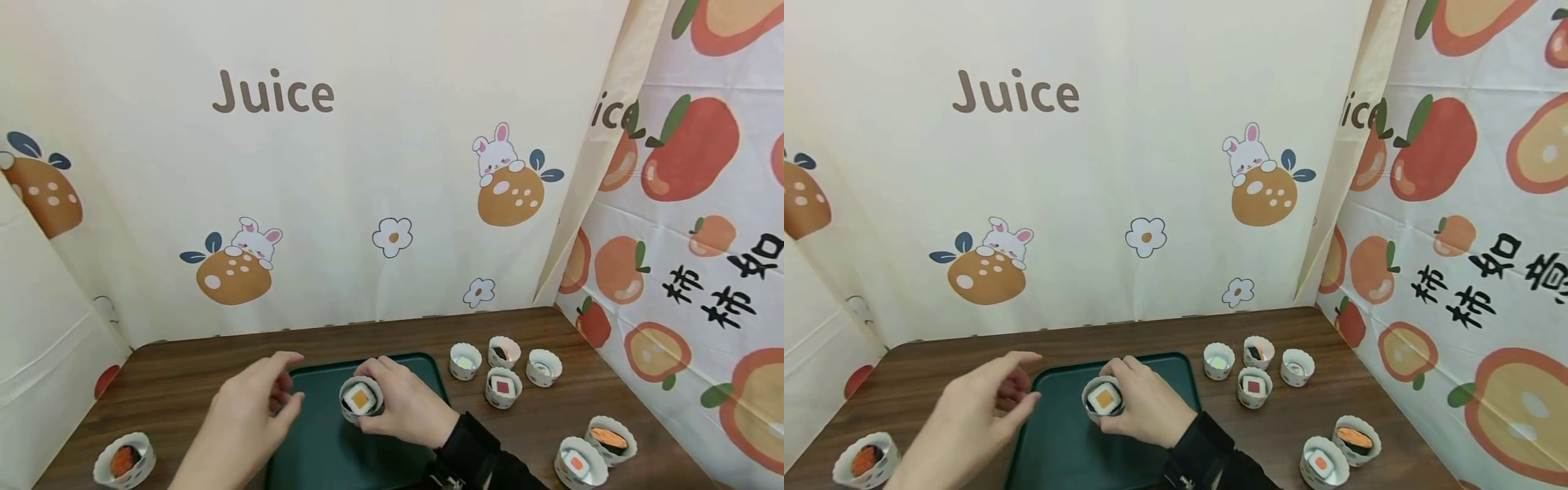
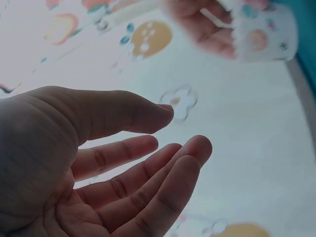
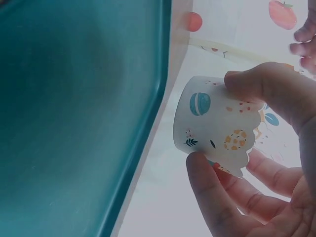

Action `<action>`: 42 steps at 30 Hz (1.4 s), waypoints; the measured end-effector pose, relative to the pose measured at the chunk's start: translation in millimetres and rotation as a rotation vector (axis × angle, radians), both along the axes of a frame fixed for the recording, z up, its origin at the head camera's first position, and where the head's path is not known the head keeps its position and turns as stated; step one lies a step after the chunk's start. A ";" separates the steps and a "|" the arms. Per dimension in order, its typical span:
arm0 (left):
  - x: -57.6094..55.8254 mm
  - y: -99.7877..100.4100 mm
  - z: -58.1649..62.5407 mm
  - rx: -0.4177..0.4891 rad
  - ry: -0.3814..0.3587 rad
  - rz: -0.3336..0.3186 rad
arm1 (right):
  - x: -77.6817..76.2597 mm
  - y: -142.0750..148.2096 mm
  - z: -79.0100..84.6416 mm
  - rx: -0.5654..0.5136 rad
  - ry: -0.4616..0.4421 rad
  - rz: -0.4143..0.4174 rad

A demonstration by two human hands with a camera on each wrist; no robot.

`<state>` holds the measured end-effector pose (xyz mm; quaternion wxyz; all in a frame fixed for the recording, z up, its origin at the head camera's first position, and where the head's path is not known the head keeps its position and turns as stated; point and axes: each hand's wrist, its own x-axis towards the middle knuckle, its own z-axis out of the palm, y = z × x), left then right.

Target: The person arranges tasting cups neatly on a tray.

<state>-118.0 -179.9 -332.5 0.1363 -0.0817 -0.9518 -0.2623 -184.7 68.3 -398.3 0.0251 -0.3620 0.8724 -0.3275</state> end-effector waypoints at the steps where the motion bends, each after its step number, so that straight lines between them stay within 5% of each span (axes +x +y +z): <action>1: 0.9 -4.3 2.5 -0.005 0.008 0.012 | -2.8 -3.7 0.7 0.012 -0.005 -0.006; 12: 11.0 -29.8 17.1 -0.039 0.136 0.078 | -29.3 -45.6 1.4 0.092 -0.073 -0.057; 21: 13.1 -38.1 18.3 -0.056 0.129 0.108 | -44.2 -76.8 -4.2 0.133 -0.052 -0.100; 28: 9.2 -42.6 14.5 -0.035 0.261 0.107 | -49.9 -100.0 -11.0 0.124 -0.083 -0.134; 42: 7.1 -46.5 13.1 -0.034 0.273 0.115 | -51.1 -123.3 -19.1 0.152 -0.097 -0.209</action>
